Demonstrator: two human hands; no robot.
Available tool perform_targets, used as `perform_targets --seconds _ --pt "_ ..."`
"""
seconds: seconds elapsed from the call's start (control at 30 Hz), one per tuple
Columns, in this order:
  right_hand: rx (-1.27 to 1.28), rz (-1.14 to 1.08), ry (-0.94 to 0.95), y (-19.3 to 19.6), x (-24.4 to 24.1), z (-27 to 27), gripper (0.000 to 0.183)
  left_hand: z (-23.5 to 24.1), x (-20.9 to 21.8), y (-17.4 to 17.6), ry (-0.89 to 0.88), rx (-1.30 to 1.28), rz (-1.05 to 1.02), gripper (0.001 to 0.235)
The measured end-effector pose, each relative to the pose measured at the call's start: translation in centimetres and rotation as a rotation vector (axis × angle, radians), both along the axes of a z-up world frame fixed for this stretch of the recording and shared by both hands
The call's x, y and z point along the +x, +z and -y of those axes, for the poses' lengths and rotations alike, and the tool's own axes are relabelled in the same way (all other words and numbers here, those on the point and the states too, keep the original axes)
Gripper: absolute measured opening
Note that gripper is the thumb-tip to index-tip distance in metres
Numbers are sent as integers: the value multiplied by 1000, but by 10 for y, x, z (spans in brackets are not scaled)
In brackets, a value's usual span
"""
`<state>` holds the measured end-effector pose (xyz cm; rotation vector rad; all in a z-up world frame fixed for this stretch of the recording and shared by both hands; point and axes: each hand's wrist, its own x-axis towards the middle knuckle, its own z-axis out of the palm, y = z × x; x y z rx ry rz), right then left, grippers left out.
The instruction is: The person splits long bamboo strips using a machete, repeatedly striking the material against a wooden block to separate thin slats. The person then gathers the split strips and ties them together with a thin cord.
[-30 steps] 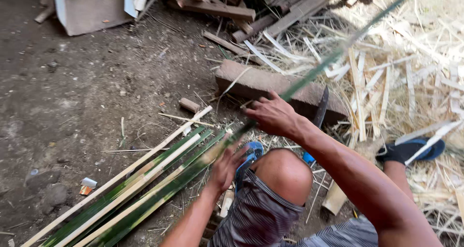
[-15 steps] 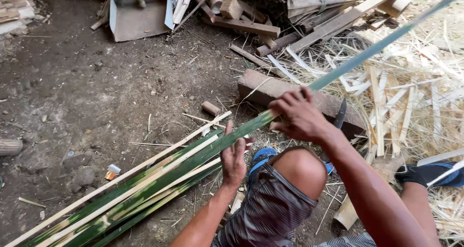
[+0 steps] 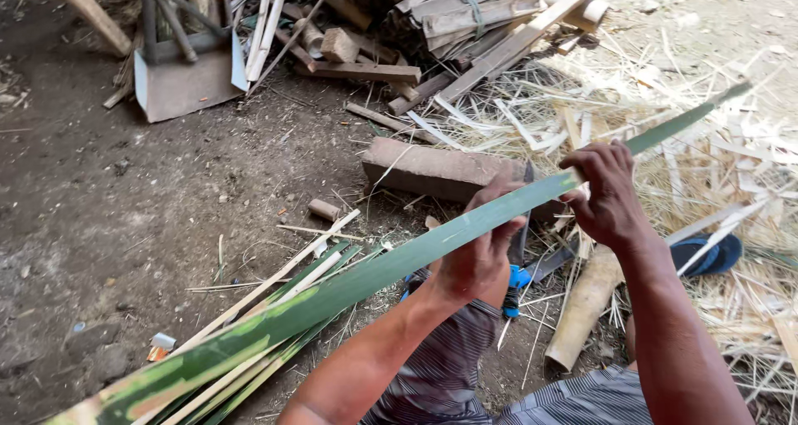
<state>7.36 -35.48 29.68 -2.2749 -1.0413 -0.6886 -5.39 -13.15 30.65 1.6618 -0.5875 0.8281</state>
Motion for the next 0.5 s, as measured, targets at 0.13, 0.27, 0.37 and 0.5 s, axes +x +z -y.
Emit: perform_targets --seconds 0.13,0.27,0.37,0.5 --pt "127 25 -135 6 -18 30 53 33 15 19 -11 52 46 35" --pt "161 11 -250 21 -40 47 55 54 28 38 -56 17 42 25" --pt "193 -27 -299 33 -50 57 56 65 32 51 -114 -39 46 26" --pt "200 84 -326 26 -38 70 58 79 34 52 -96 23 203 31"
